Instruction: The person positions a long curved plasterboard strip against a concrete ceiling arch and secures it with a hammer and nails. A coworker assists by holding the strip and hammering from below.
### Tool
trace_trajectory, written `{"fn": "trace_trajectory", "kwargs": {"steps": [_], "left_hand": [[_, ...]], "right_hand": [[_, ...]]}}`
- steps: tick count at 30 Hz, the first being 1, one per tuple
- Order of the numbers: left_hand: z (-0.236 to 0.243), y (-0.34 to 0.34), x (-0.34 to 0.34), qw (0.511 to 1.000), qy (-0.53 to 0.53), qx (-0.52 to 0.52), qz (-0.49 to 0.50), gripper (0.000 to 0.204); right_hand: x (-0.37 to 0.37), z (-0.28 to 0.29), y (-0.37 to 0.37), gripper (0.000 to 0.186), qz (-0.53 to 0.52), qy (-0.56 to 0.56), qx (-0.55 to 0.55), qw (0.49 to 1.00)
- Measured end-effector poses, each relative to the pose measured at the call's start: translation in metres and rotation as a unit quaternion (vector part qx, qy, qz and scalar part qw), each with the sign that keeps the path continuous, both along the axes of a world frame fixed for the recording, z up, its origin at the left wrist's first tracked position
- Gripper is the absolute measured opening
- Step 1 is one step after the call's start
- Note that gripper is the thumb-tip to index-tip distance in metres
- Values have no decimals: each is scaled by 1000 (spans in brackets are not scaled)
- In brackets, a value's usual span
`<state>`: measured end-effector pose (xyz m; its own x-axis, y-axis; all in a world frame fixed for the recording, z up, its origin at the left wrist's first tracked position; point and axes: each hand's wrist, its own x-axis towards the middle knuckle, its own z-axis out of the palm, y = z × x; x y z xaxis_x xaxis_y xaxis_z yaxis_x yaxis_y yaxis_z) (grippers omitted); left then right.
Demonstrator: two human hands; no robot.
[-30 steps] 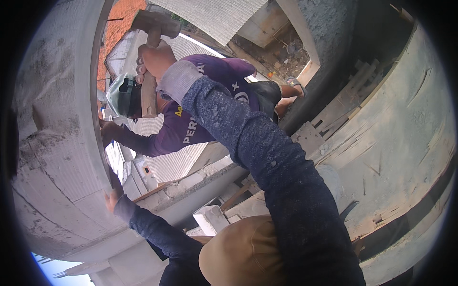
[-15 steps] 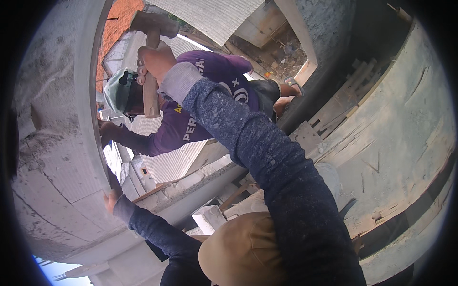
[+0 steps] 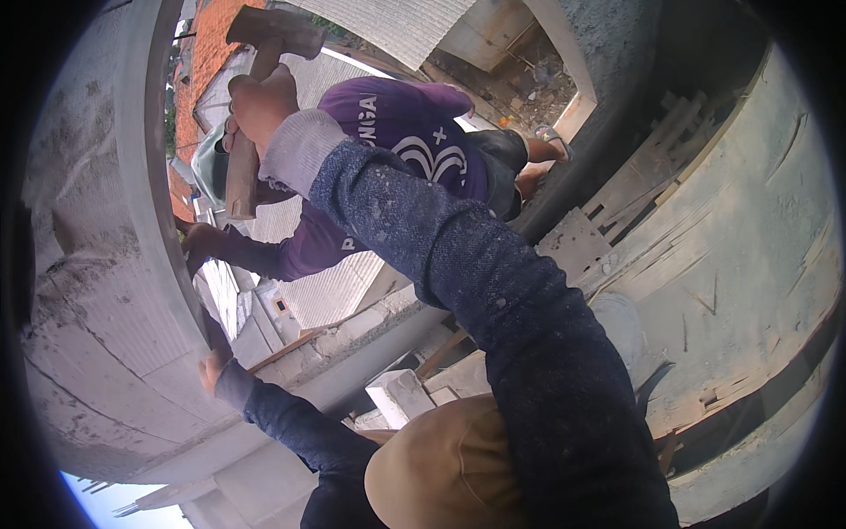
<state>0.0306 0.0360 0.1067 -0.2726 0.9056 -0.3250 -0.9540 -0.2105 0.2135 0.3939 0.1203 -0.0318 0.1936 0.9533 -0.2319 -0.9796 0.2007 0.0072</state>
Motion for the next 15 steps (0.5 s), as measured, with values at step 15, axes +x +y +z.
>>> {"fn": "trace_trajectory", "kwargs": {"steps": [15], "left_hand": [[-11,27,-162,890,427,62,-150,55]], "right_hand": [[-7,-6,6,8,-7,0,-26,1000]]}}
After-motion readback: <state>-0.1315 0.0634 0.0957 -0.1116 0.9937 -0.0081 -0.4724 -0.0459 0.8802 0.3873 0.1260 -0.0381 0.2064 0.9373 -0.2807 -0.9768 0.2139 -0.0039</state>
